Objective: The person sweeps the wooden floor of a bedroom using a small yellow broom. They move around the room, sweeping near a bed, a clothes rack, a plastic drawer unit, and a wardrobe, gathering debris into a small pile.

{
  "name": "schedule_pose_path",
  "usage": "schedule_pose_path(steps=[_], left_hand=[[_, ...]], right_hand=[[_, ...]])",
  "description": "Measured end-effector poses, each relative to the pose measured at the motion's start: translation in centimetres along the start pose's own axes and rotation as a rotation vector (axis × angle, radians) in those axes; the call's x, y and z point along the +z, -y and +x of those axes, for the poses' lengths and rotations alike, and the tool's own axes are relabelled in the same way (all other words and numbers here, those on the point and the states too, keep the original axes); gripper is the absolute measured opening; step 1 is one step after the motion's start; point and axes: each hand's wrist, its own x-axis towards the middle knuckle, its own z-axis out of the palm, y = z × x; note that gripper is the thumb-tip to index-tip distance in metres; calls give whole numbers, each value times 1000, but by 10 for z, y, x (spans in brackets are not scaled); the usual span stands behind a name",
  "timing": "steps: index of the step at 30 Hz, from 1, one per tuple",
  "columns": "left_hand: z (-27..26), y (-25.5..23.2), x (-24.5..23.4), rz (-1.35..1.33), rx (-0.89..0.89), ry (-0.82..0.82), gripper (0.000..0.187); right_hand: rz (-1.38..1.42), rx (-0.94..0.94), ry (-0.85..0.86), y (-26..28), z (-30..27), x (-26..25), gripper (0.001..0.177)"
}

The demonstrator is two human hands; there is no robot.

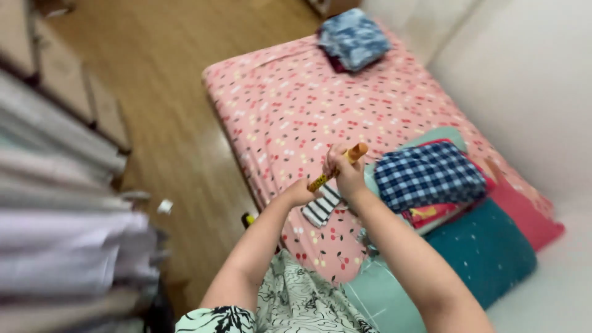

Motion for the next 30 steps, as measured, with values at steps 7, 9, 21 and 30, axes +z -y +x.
schedule_pose_path(steps=[7, 9, 21, 30], left_hand=[[-71, -10, -8, -180, -34, -487, 38], [-82, -7, -14, -242, -42, -586, 30], [-105, 89, -15, -419, -136, -718, 24], [-79, 96, -75, -317, -86, -681, 27]], right_hand=[[246, -165, 373, 39, 14, 93, 13], [275, -174, 403, 37, 17, 115, 14], [30, 161, 374, -26, -31, 177, 32], [-48, -60, 392, -77, -19, 181, 39]])
